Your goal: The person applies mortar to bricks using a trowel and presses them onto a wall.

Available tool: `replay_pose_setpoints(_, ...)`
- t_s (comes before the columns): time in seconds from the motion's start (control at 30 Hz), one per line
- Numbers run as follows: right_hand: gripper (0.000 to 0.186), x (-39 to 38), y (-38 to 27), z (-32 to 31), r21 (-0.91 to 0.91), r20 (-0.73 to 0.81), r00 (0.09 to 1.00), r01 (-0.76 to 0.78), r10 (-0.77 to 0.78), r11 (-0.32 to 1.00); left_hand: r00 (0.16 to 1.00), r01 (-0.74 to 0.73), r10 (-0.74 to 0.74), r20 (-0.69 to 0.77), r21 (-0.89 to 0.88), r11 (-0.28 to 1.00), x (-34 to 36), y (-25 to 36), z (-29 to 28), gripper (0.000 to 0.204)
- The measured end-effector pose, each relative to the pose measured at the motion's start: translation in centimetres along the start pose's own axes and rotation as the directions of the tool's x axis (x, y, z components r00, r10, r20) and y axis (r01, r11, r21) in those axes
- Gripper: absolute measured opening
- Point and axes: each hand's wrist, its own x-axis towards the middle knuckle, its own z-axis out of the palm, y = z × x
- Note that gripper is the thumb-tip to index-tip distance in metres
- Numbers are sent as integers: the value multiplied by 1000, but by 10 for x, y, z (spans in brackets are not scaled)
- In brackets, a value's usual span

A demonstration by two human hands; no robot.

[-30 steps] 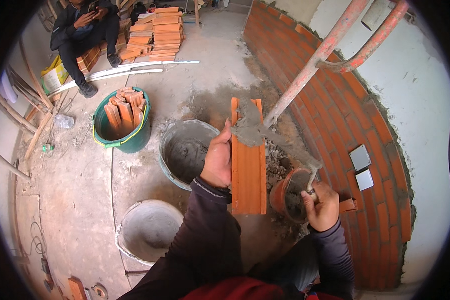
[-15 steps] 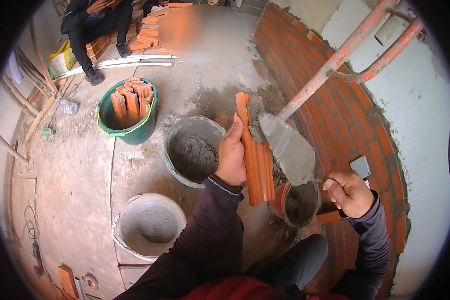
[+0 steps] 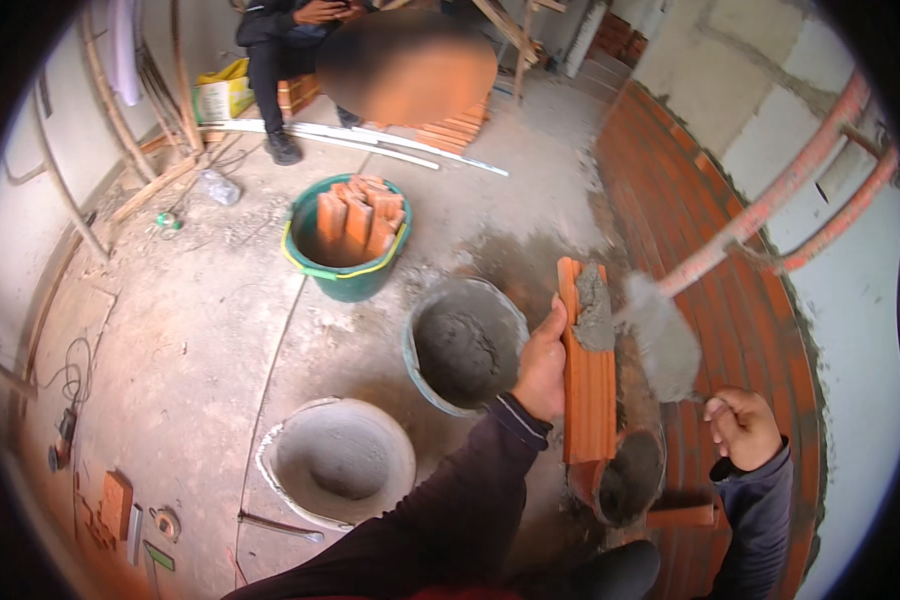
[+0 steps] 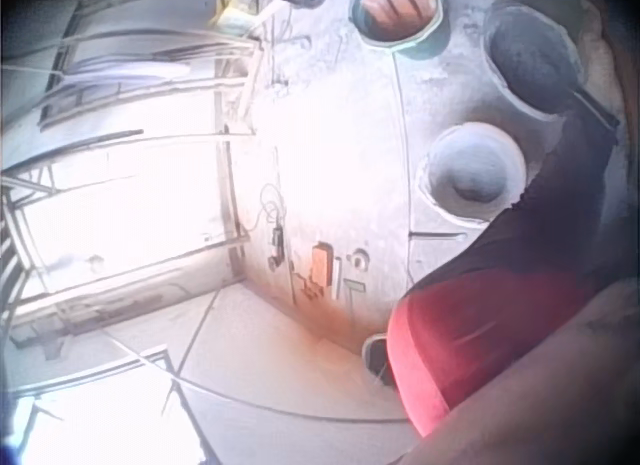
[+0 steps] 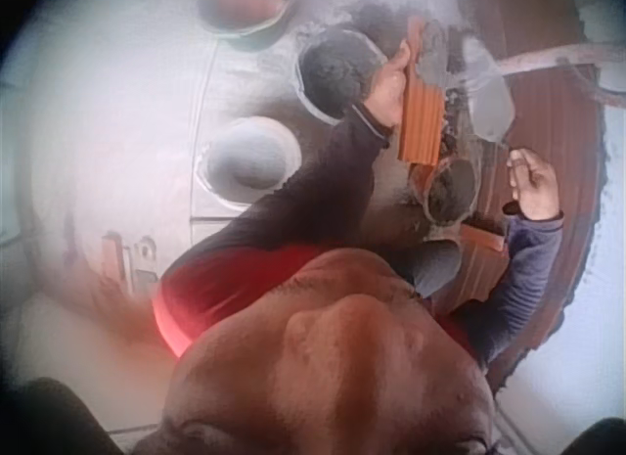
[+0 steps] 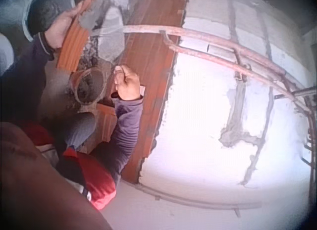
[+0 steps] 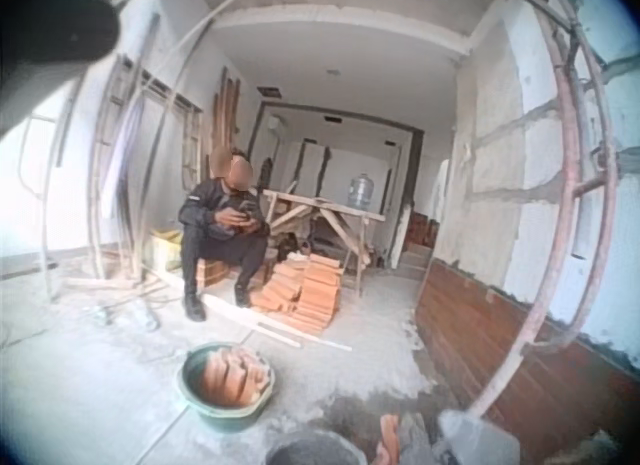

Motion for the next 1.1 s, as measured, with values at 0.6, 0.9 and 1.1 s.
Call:
replay_pose_setpoints(0.6, 21, 215, 14, 243, -727, 264, 886, 443, -383, 525, 975, -212, 192, -115, -201, 956, -7, -22, 22, 45)
replay_pose_setpoints(0.9, 15, 223, 25, 322, -855, 330, 841, 459, -429, 242, 986, -160, 167, -7, -329, 931, 5, -19, 7, 42)
replay_pose_setpoints(1.1, 19, 213, 10, 319, -788, 471, 847, 530, -248, 313, 988, -148, 136, -67, -256, 955, 3, -13, 8, 46)
